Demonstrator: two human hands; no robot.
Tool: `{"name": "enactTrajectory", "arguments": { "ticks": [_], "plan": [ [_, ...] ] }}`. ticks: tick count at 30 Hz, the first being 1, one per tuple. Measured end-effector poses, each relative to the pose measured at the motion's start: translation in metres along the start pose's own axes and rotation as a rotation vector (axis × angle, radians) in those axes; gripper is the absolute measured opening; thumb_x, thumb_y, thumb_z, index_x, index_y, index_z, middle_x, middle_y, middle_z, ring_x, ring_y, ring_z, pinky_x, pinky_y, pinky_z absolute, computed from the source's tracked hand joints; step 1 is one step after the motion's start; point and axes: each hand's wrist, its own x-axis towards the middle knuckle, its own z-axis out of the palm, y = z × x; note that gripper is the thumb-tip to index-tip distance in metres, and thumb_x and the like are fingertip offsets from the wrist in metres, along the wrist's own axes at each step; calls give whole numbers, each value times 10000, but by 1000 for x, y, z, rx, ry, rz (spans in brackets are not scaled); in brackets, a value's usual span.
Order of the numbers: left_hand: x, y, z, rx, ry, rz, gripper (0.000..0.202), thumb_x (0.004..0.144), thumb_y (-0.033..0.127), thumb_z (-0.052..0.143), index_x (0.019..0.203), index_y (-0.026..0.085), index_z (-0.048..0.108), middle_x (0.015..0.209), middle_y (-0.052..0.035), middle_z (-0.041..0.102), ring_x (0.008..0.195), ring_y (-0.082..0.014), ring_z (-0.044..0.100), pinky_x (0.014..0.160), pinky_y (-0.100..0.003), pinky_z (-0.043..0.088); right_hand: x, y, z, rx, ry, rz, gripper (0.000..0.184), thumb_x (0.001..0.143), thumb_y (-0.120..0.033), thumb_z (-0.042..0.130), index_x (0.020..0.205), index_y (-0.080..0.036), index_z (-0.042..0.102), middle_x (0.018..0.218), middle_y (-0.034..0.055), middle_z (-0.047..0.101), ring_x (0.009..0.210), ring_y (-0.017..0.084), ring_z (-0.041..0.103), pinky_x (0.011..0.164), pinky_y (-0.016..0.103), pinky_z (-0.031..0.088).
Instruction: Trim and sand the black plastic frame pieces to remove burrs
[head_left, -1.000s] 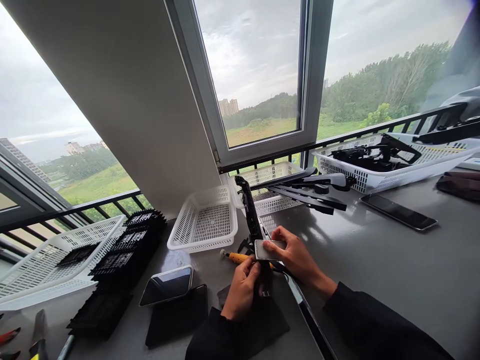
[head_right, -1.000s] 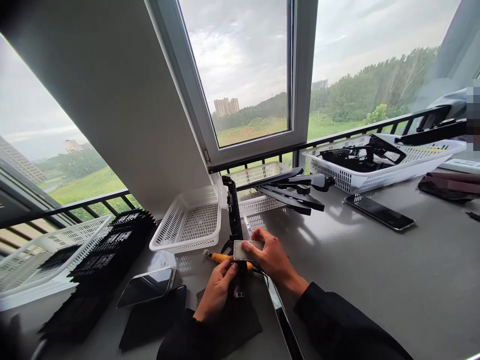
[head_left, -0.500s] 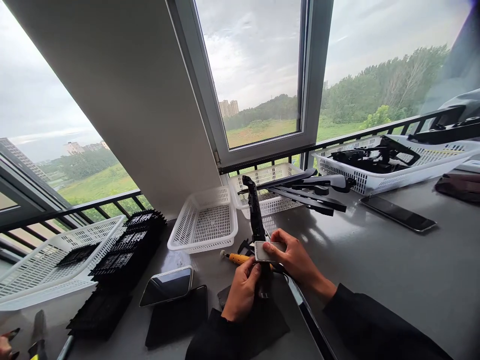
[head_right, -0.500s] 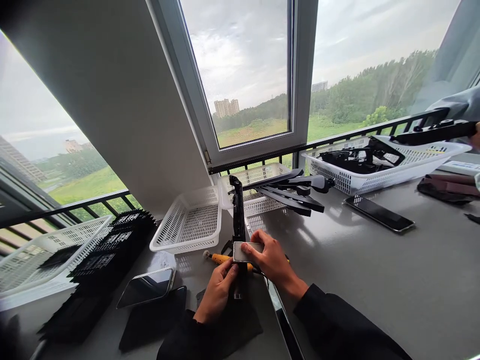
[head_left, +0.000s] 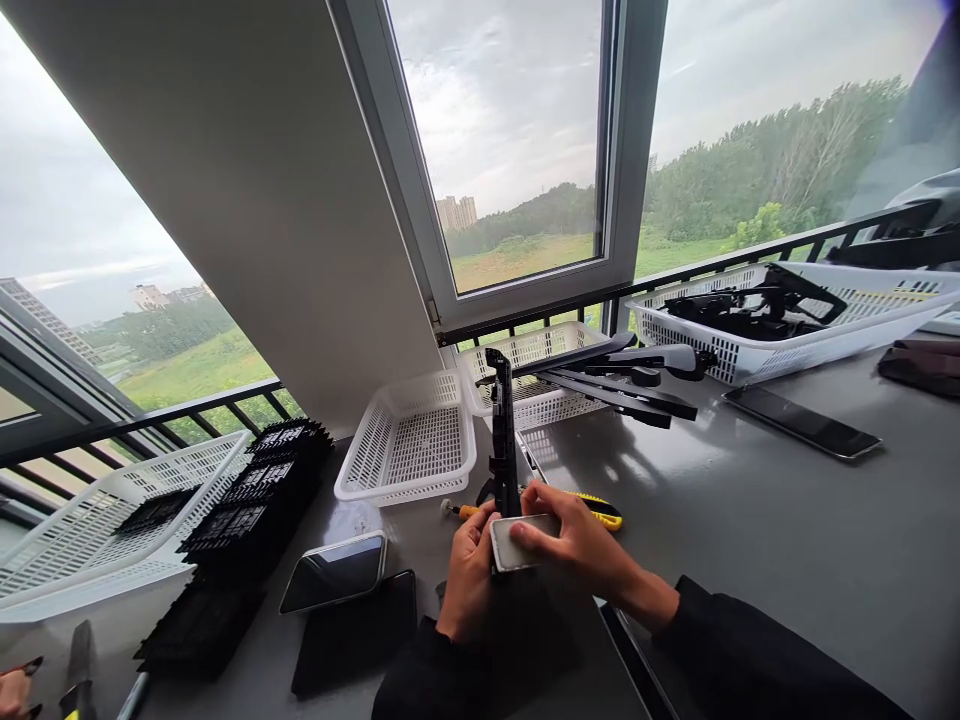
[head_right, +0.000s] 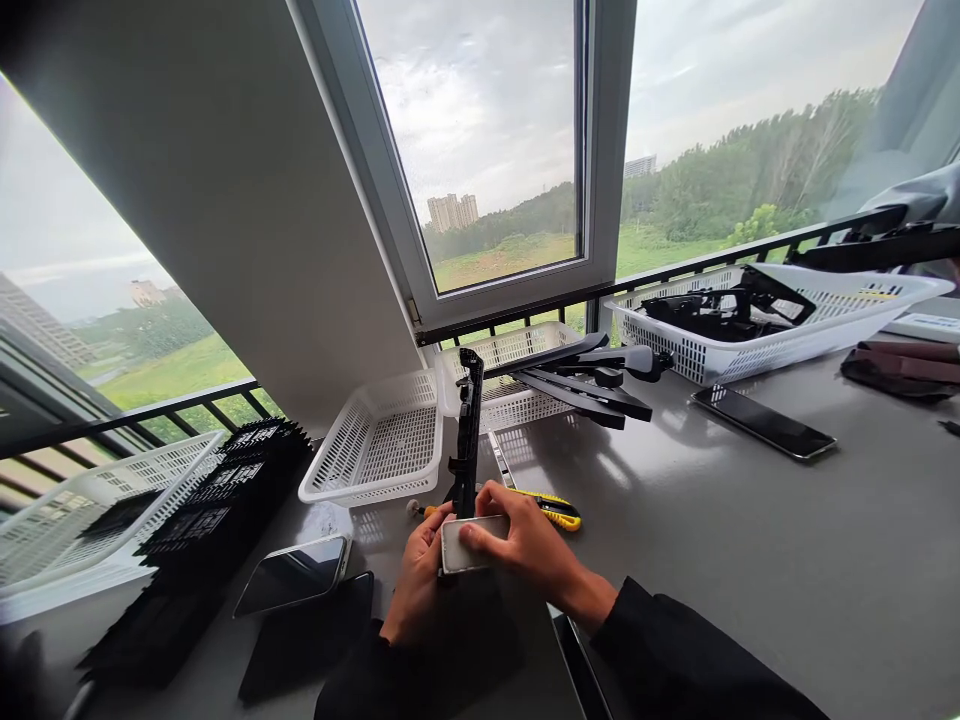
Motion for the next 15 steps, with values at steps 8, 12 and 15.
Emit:
{"name": "enactTrajectory", "arguments": {
  "ticks": [8,12,15],
  "plan": [
    [0,5,1,-34,66,9,576,753,591,873,1123,156,796,862,-50,765,676,-164,638,622,-260,479,2,3,-7,-112,97,-29,344,888,-533,676,806,-225,548,765,-17,603,723,177,536,672,287,392],
    [-2,8,1,-81,97,-20,586,738,583,884,1131,159,786,843,-42,768,643,-146,633,569,-239,449,-1,3,2,-146,55,-70,299,894,-490,666,836,-225,541,770,-27,588,706,166,528,667,281,392],
    [-1,9,1,-105,102,-18,587,711,574,906,1104,156,782,824,-32,768,641,-134,628,587,-226,464,-1,2,4,-168,63,-69,305,889,-498,674,831,-226,547,761,-27,596,689,166,534,653,281,387]
  ]
}}
